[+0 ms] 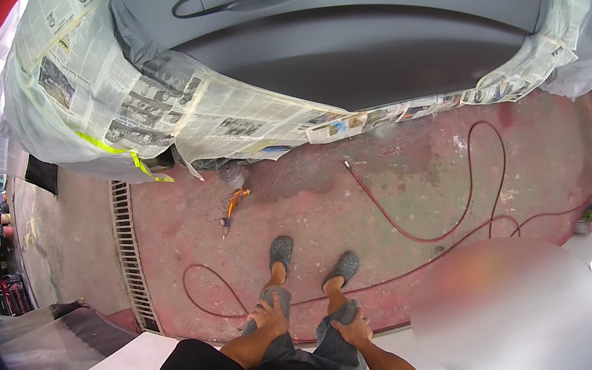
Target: The person prepares a paint mixture by pouring liquid from a can into a container using a paper funnel. They then walk to a car covered in plastic and newspaper, retrieve a sanding block and cloth from a bucket, and sand the car's hood. Finally, they wipe the sanded area with the cloth.
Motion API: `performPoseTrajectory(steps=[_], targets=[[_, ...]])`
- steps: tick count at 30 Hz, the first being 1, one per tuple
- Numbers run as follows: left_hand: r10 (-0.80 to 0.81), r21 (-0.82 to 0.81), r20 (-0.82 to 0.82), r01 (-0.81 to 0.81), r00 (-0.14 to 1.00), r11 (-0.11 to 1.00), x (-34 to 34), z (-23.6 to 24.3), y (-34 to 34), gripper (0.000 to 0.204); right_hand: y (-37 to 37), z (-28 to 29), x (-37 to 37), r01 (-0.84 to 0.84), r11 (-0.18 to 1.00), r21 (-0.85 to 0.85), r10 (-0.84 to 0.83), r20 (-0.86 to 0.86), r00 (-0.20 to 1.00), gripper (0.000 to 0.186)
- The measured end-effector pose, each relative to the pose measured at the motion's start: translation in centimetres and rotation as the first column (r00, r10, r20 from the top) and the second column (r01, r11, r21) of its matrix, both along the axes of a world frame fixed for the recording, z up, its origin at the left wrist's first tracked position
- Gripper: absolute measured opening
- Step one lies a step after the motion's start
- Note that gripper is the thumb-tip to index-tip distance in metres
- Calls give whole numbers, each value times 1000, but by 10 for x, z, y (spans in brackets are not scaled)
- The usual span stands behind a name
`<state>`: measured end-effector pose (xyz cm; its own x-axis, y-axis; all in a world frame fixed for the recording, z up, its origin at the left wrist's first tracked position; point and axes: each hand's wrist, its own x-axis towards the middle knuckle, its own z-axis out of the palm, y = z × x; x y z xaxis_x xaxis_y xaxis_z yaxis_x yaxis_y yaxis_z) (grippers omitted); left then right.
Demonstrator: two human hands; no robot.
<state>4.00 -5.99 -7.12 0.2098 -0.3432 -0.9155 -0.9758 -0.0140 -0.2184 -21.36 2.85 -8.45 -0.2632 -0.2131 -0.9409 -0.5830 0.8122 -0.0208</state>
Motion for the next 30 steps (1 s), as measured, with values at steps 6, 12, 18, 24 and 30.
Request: performPoseTrajectory(steps=[6, 12, 18, 24, 30], targets=[[1, 3, -81, -1, 997, 1000, 29, -4, -7, 97, -3, 7, 25, 1, 1000, 2, -1, 13, 1000, 129], [0, -4, -157, -1, 988, 1000, 61, -7, -19, 84, -5, 8, 54, -17, 1000, -19, 17, 20, 1000, 125], [-55, 98, -240, 80, 969, 992, 83, 4, -39, 65, 14, 16, 83, -33, 999, -13, 34, 74, 997, 111], [-138, 222, -336, 220, 932, 950, 98, -15, -23, 54, 43, 35, 87, 48, 997, -66, -39, 135, 990, 88], [-317, 364, -352, 440, 881, 821, 70, -21, -29, 55, 75, 44, 53, 201, 957, -208, -160, 197, 967, 82]])
